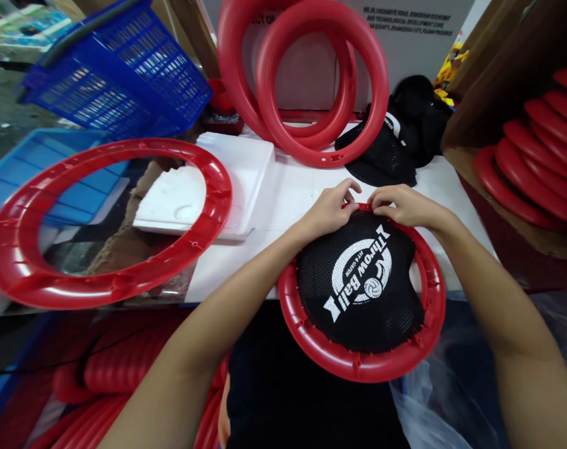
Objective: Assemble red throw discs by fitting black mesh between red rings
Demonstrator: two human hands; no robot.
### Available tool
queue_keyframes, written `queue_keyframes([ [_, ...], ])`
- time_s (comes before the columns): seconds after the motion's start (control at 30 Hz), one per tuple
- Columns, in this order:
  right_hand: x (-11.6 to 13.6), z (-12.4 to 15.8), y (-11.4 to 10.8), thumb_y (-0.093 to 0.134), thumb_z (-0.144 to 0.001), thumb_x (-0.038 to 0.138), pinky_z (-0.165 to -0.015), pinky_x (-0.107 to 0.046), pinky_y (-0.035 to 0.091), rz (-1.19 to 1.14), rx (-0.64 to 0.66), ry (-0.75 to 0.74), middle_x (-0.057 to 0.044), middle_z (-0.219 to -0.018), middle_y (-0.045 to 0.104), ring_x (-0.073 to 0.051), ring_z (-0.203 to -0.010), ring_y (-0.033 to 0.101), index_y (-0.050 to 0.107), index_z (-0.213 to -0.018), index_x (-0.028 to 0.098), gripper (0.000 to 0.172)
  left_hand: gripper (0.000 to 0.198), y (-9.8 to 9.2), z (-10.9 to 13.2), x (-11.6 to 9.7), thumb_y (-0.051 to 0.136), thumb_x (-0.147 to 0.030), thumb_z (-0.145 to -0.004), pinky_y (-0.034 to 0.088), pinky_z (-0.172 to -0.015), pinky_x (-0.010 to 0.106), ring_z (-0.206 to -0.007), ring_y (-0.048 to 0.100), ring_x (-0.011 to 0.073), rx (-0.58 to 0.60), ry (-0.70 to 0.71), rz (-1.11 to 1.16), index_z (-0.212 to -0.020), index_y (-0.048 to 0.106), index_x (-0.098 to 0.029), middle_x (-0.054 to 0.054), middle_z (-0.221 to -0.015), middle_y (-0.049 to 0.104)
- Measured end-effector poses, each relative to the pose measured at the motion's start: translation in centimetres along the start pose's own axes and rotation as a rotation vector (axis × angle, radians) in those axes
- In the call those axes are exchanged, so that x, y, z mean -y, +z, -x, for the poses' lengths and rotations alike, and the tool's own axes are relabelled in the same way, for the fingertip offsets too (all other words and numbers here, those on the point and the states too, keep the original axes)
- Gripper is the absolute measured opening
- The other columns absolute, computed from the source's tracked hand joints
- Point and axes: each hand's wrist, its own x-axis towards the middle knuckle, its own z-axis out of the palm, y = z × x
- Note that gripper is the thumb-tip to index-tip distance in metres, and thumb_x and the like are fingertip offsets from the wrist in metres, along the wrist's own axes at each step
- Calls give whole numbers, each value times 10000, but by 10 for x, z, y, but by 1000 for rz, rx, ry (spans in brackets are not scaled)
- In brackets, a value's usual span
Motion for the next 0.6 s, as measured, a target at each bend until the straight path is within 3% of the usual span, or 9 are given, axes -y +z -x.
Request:
queue_keyframes([
  [0.13, -6, -10, 2, 553, -900, 93, -781, -331, 434, 207, 45, -30, -81, -961, 716, -210, -861, 629, 715, -858, 187, 192, 188, 1, -3, 1, 608, -48, -849, 491, -775, 311, -814, 682, 183, 23, 33, -95, -943, 705, -179, 39, -906, 765],
  [0.2, -8, -16, 4, 554, -887, 62, -763, -333, 424, 301, 64, -47, -93, -985, 712, -208, -846, 620, 717, -857, 183, 205, 204, 1, -6, 1, 616, -48, -832, 486, -763, 312, -788, 669, 181, 29, 28, -129, -954, 720, -174, 37, -899, 769],
  [0.37, -3, -12, -1, 598, -938, 142, -864, -357, 505, 205, 107, -39, -86, -1018, 748, -224, -898, 669, 738, -873, 190, 161, 179, -8, -6, 4, 607, -86, -866, 511, -817, 312, -841, 686, 180, 90, 27, -99, -954, 732, -180, 34, -928, 768],
  [0.5, 8, 33, -1, 533, -1036, 258, -1023, -457, 535, 180, -128, 50, -130, -1228, 746, -290, -1140, 690, 743, -1076, 199, 222, 158, -27, 9, -3, 624, -323, -979, 526, -910, 363, -959, 690, 227, 198, 89, -284, -1004, 725, -206, 71, -1050, 720],
  [0.6, 3, 86, 5, 514, -1065, 294, -1128, -491, 514, 165, -345, 134, -131, -1359, 703, -290, -1294, 648, 722, -1167, 229, 241, 267, -43, 22, -13, 589, -458, -1005, 526, -799, 388, -872, 684, 266, 265, -27, -572, -1021, 663, -202, 104, -1048, 698],
])
